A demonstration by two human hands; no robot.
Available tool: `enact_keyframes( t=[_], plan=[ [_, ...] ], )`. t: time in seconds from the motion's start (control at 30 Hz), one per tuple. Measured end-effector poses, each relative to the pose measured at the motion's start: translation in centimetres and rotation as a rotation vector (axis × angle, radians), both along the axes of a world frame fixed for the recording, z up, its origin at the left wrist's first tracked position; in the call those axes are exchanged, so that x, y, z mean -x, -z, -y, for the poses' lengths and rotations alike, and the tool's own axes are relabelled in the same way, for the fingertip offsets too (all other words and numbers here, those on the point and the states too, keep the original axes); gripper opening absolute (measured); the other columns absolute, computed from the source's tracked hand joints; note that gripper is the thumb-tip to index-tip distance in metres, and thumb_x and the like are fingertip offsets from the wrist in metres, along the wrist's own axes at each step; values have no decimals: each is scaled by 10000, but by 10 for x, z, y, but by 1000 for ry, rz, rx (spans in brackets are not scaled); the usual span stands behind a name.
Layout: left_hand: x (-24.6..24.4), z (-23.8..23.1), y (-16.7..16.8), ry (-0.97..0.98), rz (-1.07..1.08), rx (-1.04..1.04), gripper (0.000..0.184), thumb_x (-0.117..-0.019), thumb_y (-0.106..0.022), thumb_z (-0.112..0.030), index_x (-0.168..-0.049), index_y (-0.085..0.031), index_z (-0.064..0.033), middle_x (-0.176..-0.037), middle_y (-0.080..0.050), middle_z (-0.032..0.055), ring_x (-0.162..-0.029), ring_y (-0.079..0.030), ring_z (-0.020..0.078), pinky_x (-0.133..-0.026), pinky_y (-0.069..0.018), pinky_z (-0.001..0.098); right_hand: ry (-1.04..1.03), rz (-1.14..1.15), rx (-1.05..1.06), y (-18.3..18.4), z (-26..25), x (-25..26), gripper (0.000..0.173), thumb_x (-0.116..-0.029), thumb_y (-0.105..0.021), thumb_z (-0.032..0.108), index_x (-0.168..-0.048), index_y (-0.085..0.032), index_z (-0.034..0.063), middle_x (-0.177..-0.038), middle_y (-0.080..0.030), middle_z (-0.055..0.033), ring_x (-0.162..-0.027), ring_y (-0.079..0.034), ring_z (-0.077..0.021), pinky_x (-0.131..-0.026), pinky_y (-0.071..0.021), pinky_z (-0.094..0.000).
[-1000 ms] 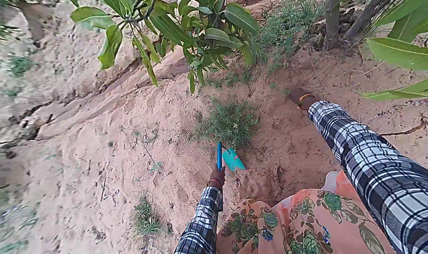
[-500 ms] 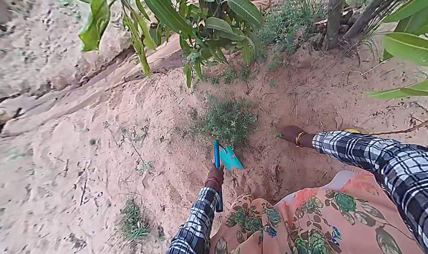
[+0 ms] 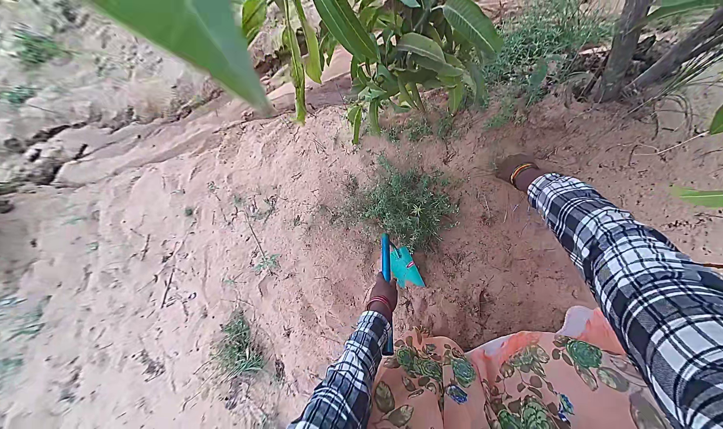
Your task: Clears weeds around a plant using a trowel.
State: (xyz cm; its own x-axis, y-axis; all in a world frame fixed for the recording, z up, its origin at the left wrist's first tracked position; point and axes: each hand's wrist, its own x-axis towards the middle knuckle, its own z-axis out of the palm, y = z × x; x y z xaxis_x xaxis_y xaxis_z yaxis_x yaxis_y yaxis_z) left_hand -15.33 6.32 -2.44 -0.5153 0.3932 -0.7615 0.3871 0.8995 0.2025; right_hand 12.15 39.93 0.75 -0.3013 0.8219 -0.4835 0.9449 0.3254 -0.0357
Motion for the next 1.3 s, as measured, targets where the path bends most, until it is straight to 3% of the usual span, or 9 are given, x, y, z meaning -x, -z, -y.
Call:
enact_keyframes(
  t=[0.03,0.17,0.37,0.5,0.67,0.87,1.0,1.13,1.3],
  plan=[
    [1,1,0,-4,4,-3,542,-1113,-427,-318,-1563,-288,-49,-1216,-638,271,-1036,-678,397,-907,-540,553,-110,28,-4,30,5,-6,392,-1017,-638,309,-1014,-715,-76,-1096,-689,-329,-1085,-660,-517,-873,-501,-712],
    [2,1,1,-10,20,-9,537,-1114,-427,-310,-1560,-291,-44,-1213,-633,280,-1028,-676,405,-905,-539,558,-458,123,204,54,81,-26,306,-1041,-596,262,-1204,-676,16,-1137,-699,-249,-1086,-676,-458,-858,-524,-656],
    [4,2,6,22,-11,8,529,-1116,-412,-331,-1550,-318,-42,-1207,-639,264,-999,-683,388,-880,-553,547,-109,-137,-61,101,75,11,813,-827,-838,173,-1550,-467,162,-1613,-373,-210,-1459,-340,-522,-993,-436,-747],
    [5,2,8,23,-2,2,539,-1117,-411,-329,-1563,-292,-51,-1206,-640,252,-976,-687,372,-864,-559,536,-308,-84,45,134,95,26,423,-946,-642,35,-1355,-655,142,-1533,-524,-132,-1422,-411,-505,-1071,-393,-722],
    [5,2,9,12,19,-17,530,-1114,-425,-312,-1556,-300,-47,-1219,-636,257,-989,-683,381,-872,-553,543,-521,157,324,95,123,-18,197,-1003,-607,97,-1137,-705,-9,-1146,-698,-244,-1104,-664,-457,-892,-518,-671],
    [4,2,7,30,-1,-12,540,-1114,-420,-325,-1556,-301,-40,-1214,-636,257,-988,-681,383,-876,-550,549,154,-26,-43,28,28,-45,513,-1028,-538,101,-1530,-436,100,-1205,-664,-317,-1103,-655,-539,-832,-520,-702],
    [4,2,4,34,-12,-14,524,-1115,-416,-327,-1540,-318,-36,-1215,-636,255,-979,-681,378,-867,-550,544,184,57,95,25,36,-37,307,-999,-623,210,-1097,-697,-71,-1185,-674,-309,-1148,-641,-497,-887,-499,-704],
    [3,1,5,22,8,-21,524,-1114,-416,-322,-1541,-325,-32,-1216,-636,255,-997,-679,376,-884,-546,541,-167,131,328,25,96,-26,380,-1056,-576,298,-1108,-689,-61,-1192,-672,-298,-1168,-638,-481,-935,-485,-685],
    [6,3,14,44,10,-7,523,-1115,-402,-349,-1527,-339,-34,-1199,-639,260,-998,-671,385,-890,-537,554,-96,227,198,62,121,-27,246,-995,-620,176,-1020,-717,-49,-1105,-699,-285,-1075,-667,-486,-820,-516,-686]
  ],
)
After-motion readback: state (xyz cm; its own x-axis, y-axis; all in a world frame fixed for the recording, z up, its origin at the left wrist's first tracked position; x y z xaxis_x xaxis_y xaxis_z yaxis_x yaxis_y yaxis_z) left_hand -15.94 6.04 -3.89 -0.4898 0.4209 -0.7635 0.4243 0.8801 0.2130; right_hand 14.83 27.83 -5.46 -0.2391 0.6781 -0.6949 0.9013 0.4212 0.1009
